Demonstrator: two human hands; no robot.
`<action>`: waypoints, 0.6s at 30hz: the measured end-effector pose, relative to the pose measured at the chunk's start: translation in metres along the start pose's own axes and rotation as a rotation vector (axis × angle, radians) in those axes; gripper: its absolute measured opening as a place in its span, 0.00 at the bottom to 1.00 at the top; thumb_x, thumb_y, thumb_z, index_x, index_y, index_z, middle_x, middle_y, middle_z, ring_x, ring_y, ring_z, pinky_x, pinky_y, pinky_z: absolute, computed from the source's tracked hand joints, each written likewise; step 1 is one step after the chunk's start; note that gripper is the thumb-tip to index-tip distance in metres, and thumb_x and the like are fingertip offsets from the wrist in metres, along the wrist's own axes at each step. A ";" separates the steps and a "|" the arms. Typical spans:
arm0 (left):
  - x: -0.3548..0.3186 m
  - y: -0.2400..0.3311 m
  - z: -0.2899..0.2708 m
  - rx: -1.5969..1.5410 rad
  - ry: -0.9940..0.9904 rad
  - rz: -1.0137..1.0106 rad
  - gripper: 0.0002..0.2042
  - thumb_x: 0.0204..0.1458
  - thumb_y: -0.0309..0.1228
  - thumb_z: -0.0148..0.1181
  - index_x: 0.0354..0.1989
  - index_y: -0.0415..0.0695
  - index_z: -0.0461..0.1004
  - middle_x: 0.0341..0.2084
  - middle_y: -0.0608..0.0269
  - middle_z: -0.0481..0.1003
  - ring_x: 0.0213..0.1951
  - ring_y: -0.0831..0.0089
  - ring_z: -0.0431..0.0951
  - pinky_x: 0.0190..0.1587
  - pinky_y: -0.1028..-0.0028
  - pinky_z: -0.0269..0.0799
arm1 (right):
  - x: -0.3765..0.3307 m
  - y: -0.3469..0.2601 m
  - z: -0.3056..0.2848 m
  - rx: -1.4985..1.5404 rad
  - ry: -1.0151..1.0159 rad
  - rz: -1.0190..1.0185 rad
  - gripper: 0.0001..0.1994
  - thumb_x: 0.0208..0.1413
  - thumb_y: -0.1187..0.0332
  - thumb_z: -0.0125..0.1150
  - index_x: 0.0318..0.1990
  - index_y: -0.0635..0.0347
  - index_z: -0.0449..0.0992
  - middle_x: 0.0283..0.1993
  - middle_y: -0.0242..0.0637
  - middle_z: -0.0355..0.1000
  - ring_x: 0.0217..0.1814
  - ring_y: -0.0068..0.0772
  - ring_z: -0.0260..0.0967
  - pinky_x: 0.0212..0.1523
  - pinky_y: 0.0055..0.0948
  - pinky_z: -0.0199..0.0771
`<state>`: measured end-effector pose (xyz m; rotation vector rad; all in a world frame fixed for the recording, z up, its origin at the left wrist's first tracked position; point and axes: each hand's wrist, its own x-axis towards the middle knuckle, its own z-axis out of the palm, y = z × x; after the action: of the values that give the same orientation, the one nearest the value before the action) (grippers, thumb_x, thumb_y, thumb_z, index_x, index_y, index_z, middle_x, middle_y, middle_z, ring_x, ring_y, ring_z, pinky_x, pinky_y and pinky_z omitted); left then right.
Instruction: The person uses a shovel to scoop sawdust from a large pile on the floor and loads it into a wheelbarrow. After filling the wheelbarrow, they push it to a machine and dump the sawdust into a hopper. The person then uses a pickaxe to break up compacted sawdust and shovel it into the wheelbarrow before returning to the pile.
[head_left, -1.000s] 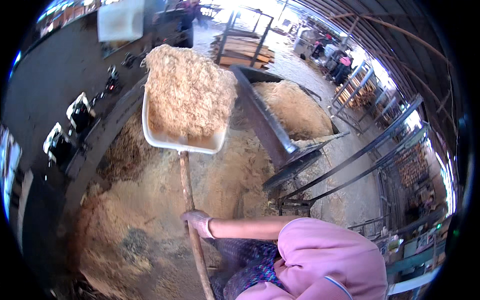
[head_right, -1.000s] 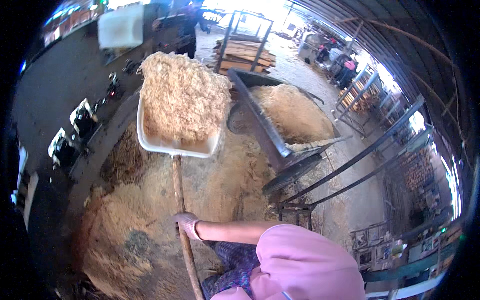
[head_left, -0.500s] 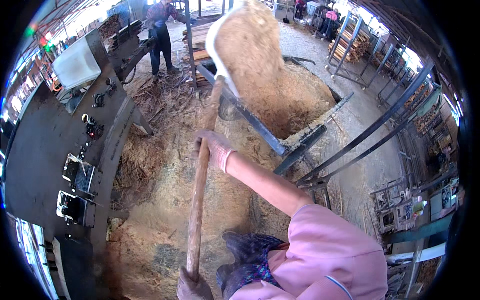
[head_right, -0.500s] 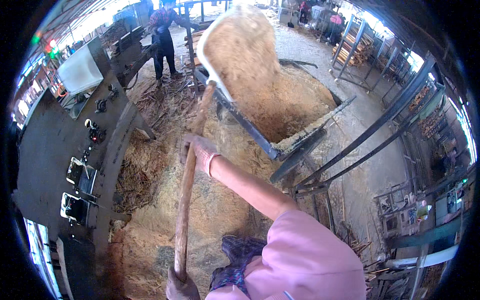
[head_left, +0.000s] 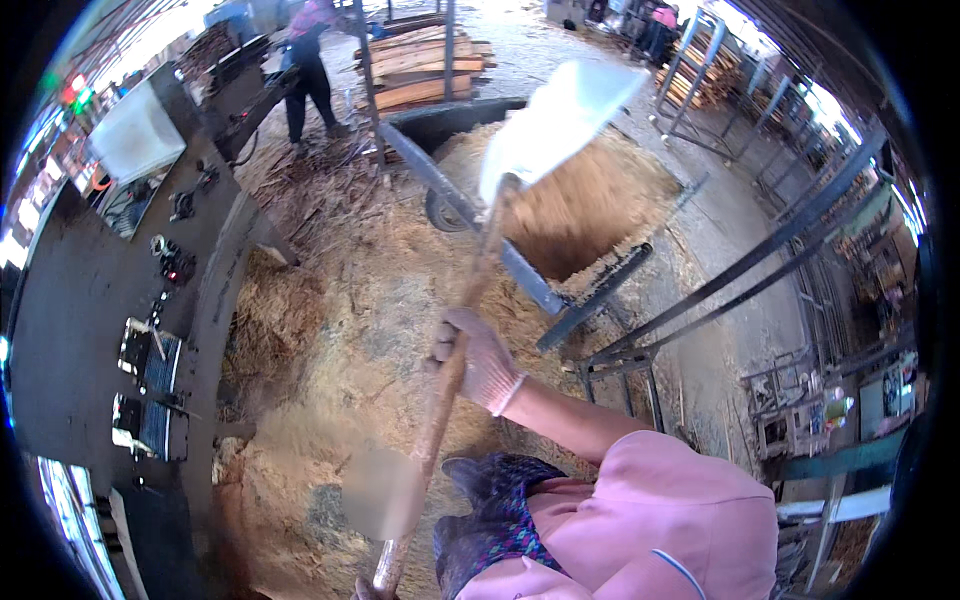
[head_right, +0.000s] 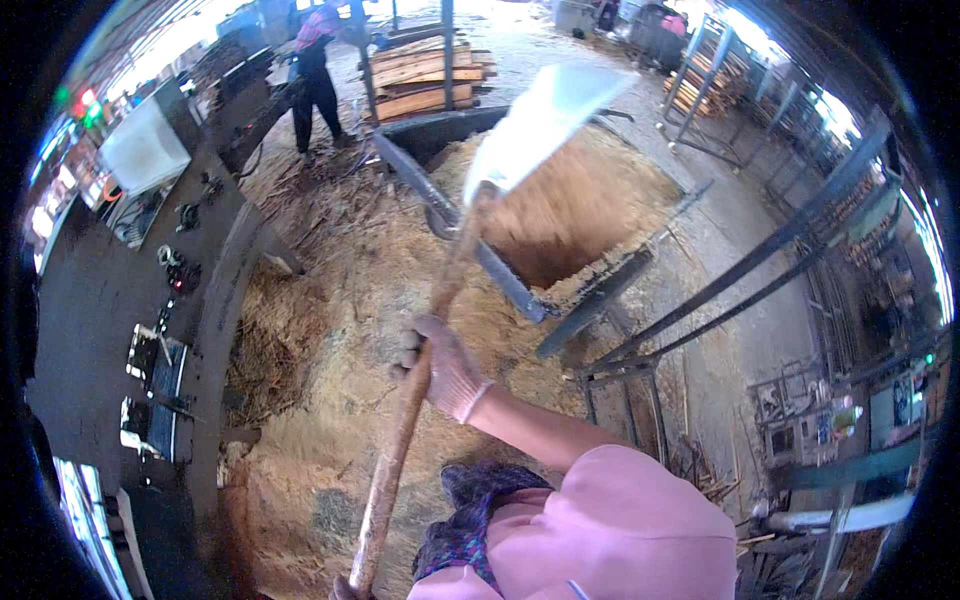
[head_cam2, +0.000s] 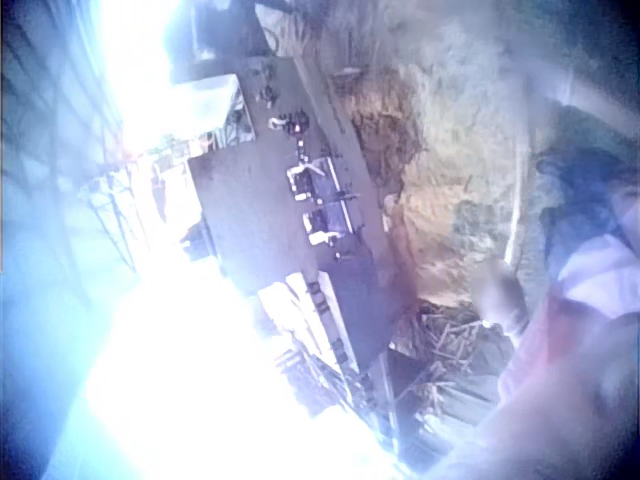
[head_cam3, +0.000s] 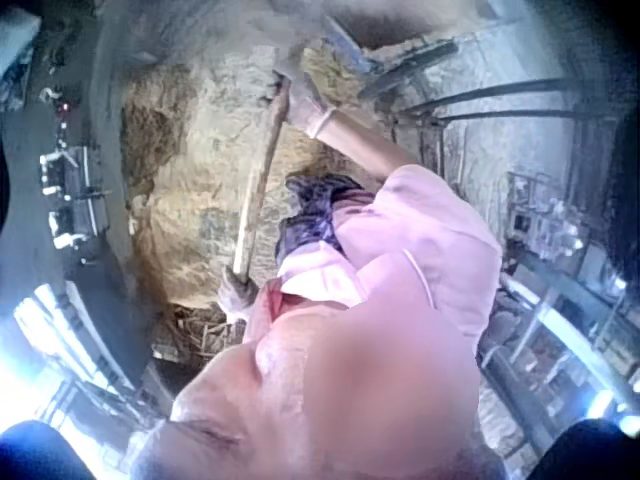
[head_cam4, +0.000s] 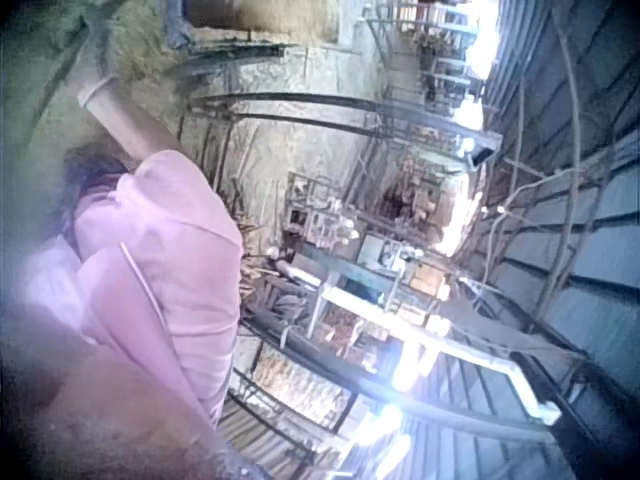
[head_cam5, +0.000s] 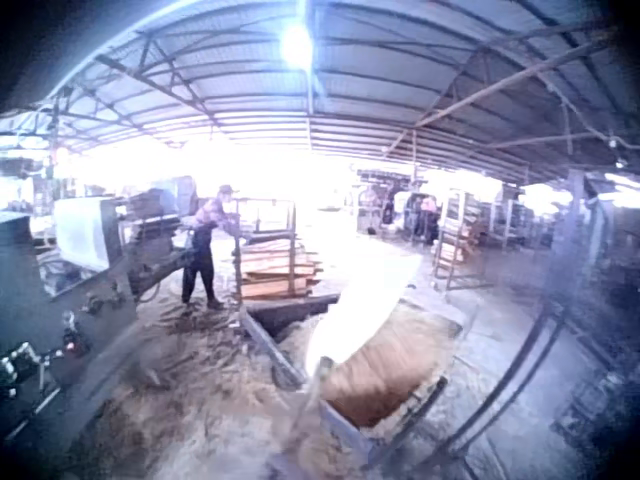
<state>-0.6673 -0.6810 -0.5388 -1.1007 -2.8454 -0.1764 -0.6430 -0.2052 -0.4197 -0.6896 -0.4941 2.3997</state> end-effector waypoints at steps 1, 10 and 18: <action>-0.003 0.004 0.007 0.012 -0.010 -0.041 0.25 0.47 0.35 0.66 0.56 0.43 0.75 0.28 0.49 0.78 0.28 0.45 0.77 0.30 0.47 0.72 | 0.000 0.000 -0.005 -0.001 -0.025 -0.002 0.11 0.61 0.61 0.62 0.30 0.48 0.67 0.24 0.26 0.64 0.24 0.28 0.63 0.35 0.39 0.72; -0.047 0.051 0.126 -0.103 0.059 -0.388 0.21 0.40 0.36 0.68 0.48 0.53 0.78 0.29 0.57 0.79 0.35 0.54 0.80 0.38 0.55 0.71 | 0.008 0.045 -0.013 -0.310 0.104 0.085 0.10 0.59 0.63 0.61 0.30 0.46 0.65 0.24 0.25 0.59 0.26 0.28 0.58 0.40 0.43 0.72; -0.177 0.068 0.134 -0.608 -0.339 -0.757 0.20 0.49 0.45 0.68 0.51 0.55 0.78 0.35 0.49 0.82 0.39 0.49 0.83 0.40 0.54 0.78 | 0.003 0.215 -0.026 -0.658 -0.155 0.519 0.08 0.59 0.64 0.63 0.35 0.55 0.72 0.30 0.34 0.72 0.34 0.35 0.72 0.42 0.40 0.78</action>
<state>-0.4961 -0.7303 -0.6872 0.0058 -3.4733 -1.0376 -0.7229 -0.3614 -0.5459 -1.0058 -1.3475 2.7854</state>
